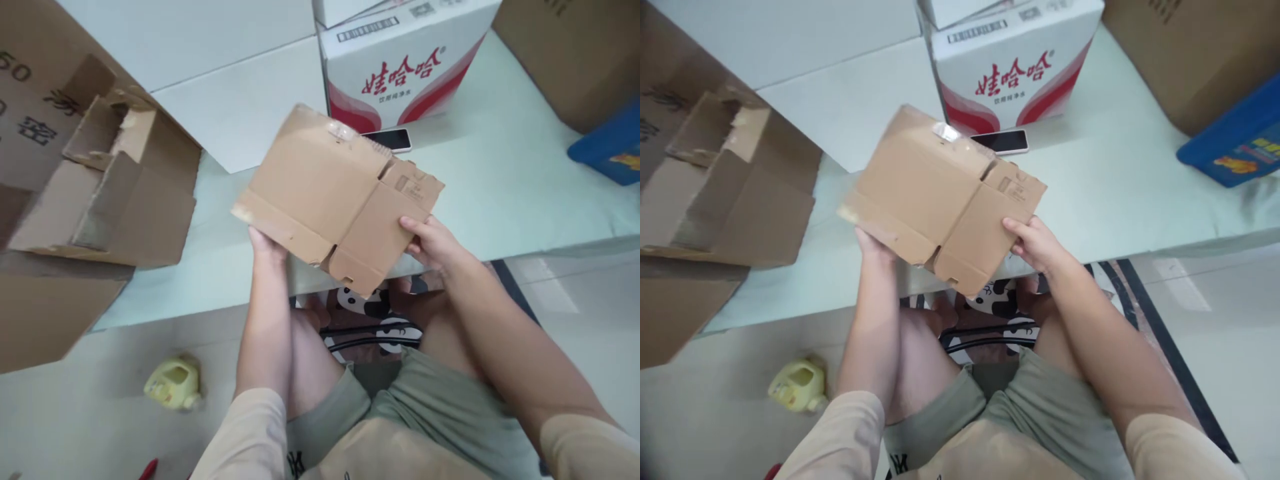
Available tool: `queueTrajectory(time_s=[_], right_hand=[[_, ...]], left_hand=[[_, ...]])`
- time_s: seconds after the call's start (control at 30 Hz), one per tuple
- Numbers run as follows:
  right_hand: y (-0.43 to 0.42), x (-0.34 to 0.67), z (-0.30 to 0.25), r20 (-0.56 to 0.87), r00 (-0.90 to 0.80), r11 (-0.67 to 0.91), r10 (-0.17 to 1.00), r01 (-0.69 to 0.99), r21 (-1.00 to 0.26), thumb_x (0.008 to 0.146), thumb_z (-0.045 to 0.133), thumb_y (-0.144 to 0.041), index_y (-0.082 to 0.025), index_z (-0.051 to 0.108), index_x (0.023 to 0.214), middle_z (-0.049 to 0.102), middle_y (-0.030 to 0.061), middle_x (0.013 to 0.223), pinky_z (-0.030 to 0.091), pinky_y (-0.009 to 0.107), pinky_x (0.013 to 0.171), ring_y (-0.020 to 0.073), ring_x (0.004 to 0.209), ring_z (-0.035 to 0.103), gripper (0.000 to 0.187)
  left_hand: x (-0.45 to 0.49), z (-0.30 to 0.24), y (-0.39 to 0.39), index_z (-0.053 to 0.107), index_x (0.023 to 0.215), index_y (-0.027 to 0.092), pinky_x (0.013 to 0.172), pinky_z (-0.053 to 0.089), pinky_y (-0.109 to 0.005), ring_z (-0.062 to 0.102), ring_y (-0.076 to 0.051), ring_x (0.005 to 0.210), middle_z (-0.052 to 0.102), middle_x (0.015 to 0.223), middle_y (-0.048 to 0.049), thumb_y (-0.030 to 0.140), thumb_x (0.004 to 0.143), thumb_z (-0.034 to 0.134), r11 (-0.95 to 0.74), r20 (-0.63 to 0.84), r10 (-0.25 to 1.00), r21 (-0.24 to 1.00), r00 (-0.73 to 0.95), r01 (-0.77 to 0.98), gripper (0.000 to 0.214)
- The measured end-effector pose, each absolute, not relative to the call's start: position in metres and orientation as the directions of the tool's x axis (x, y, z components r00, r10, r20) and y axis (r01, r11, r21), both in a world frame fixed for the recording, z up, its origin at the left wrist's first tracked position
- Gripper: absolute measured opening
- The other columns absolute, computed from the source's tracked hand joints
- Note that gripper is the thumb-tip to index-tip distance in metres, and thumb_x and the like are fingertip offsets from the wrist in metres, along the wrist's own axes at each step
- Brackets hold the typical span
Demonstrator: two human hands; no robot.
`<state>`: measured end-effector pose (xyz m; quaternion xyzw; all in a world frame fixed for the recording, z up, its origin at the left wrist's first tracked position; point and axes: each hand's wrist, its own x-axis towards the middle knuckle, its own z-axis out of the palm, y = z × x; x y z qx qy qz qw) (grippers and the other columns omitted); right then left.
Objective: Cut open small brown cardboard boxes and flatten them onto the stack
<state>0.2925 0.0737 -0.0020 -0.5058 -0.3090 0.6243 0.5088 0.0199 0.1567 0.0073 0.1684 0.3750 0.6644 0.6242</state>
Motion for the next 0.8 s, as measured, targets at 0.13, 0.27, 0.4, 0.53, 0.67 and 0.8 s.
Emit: queueTrajectory(time_s=[0.13, 0.27, 0.4, 0.53, 0.67, 0.8], right_hand=[[0.05, 0.309, 0.025, -0.332, 0.21, -0.257, 0.919, -0.319, -0.912, 0.051, 0.093, -0.051, -0.024, 0.051, 0.075, 0.038, -0.0104, 0.051, 0.008, 0.022, 0.034, 0.0014, 0.035, 0.018, 0.056], [0.016, 0.35, 0.055, -0.096, 0.685, 0.015, 0.722, -0.154, -0.988, 0.053, 0.092, -0.034, -0.027, 0.051, 0.069, 0.047, -0.0055, 0.06, 0.016, 0.022, 0.03, 0.0036, 0.038, 0.032, 0.045], [0.002, 0.393, 0.073, 0.065, 0.903, -0.076, 0.425, 0.107, -0.991, 0.064, 0.083, -0.027, -0.029, 0.057, 0.061, 0.056, 0.0006, 0.062, 0.04, 0.023, 0.036, 0.0069, 0.043, 0.051, 0.026], [0.051, 0.425, 0.082, 0.094, 0.895, -0.297, 0.437, 0.242, -0.924, 0.079, 0.067, -0.015, -0.024, 0.058, 0.058, 0.056, 0.005, 0.057, 0.056, 0.035, 0.054, 0.0131, 0.046, 0.062, 0.025], [0.15, 0.448, 0.095, 0.173, 0.833, -0.501, 0.525, 0.467, -0.728, 0.083, 0.06, -0.01, -0.023, 0.05, 0.062, 0.053, 0.0037, 0.056, 0.048, 0.038, 0.056, 0.0136, 0.048, 0.057, 0.027], [0.226, 0.455, 0.103, 0.226, 0.657, -0.403, 0.719, 0.659, -0.635, 0.073, 0.069, -0.006, -0.021, 0.05, 0.063, 0.057, 0.0052, 0.062, 0.044, 0.038, 0.063, 0.0135, 0.058, 0.055, 0.027]], left_hand=[[0.004, 0.002, 0.161, 0.057, 0.083, 0.021, 0.06, 0.05, -0.022, 0.066, -0.013, 0.063, 0.063, 0.071, -0.001, 0.037, 0.097, 0.042, 0.018, -0.441, 0.82, 0.657, -0.365, -0.754, 0.026], [-0.011, 0.003, 0.162, 0.051, 0.075, 0.022, 0.044, 0.033, -0.021, 0.048, -0.009, 0.043, 0.051, 0.06, 0.0034, 0.033, 0.093, 0.045, 0.118, -0.549, 0.782, 0.597, -0.296, -0.794, 0.021], [-0.011, 0.008, 0.162, 0.05, 0.071, 0.021, 0.042, 0.03, -0.02, 0.044, -0.008, 0.041, 0.047, 0.056, 0.0041, 0.029, 0.088, 0.051, 0.145, -0.51, 0.837, 0.557, -0.199, -0.818, 0.019], [-0.005, 0.012, 0.164, 0.049, 0.068, 0.02, 0.041, 0.029, -0.019, 0.041, -0.007, 0.038, 0.046, 0.053, 0.0047, 0.026, 0.086, 0.048, 0.202, -0.552, 0.819, 0.534, -0.158, -0.821, 0.019], [-0.005, 0.013, 0.17, 0.049, 0.067, 0.02, 0.04, 0.029, -0.018, 0.041, -0.007, 0.037, 0.046, 0.052, 0.0053, 0.027, 0.081, 0.051, 0.225, -0.547, 0.826, 0.545, -0.14, -0.808, 0.015], [-0.011, 0.014, 0.178, 0.049, 0.067, 0.02, 0.04, 0.029, -0.018, 0.041, -0.007, 0.038, 0.046, 0.052, 0.0059, 0.026, 0.076, 0.053, 0.218, -0.544, 0.824, 0.563, -0.159, -0.798, 0.012]])
